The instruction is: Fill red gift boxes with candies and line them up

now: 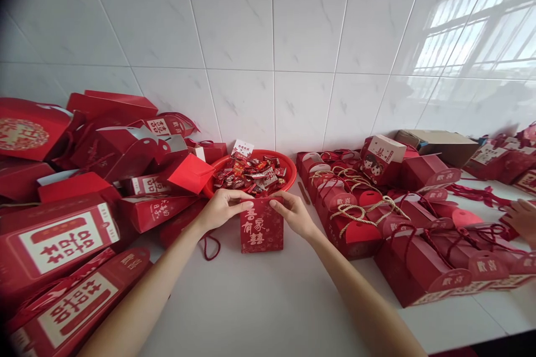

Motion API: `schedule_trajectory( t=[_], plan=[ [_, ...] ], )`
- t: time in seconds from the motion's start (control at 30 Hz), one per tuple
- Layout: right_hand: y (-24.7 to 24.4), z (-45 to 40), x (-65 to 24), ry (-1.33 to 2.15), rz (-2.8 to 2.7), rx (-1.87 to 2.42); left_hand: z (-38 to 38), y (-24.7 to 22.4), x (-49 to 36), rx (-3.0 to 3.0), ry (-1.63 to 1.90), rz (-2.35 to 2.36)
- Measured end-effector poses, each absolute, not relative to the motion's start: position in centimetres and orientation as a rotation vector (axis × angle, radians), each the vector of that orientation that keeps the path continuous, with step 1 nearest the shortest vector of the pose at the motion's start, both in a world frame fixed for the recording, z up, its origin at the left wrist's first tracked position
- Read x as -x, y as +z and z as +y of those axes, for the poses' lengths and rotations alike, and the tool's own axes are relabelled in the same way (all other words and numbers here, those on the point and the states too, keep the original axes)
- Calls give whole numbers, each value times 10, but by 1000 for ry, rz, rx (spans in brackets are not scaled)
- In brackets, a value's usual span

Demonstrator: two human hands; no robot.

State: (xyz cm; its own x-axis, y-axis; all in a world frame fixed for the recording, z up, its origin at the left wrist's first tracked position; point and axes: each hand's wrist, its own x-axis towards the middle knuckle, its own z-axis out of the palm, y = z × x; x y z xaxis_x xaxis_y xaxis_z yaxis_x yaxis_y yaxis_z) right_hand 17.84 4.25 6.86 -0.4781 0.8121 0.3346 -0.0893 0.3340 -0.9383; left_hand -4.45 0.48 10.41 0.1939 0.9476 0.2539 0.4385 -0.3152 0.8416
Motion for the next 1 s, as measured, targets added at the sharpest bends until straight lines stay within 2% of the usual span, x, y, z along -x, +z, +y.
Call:
schedule_trajectory(
  t=[0.3, 0.4, 0.53, 0.7, 0.83, 1.0],
  plan=[
    [81, 29, -182, 1124, -1836, 642, 5, 107, 45, -1808, 1160, 1255],
    [111, 16, -195, 940, -1863, 696, 8, 108, 46, -1575, 1217, 1211],
    [177, 11, -227, 643, -1800, 729, 12, 104, 45, -1483, 1244, 1189],
    [246, 56, -273, 397, -1560, 781, 14, 101, 45, -1553, 1256, 1214],
    [268, 79, -315, 277, -1322, 931, 15, 103, 46, -1560, 1236, 1240],
    [269, 40, -377, -14, -1054, 1119, 13, 106, 47, -1586, 1205, 1265]
  ],
)
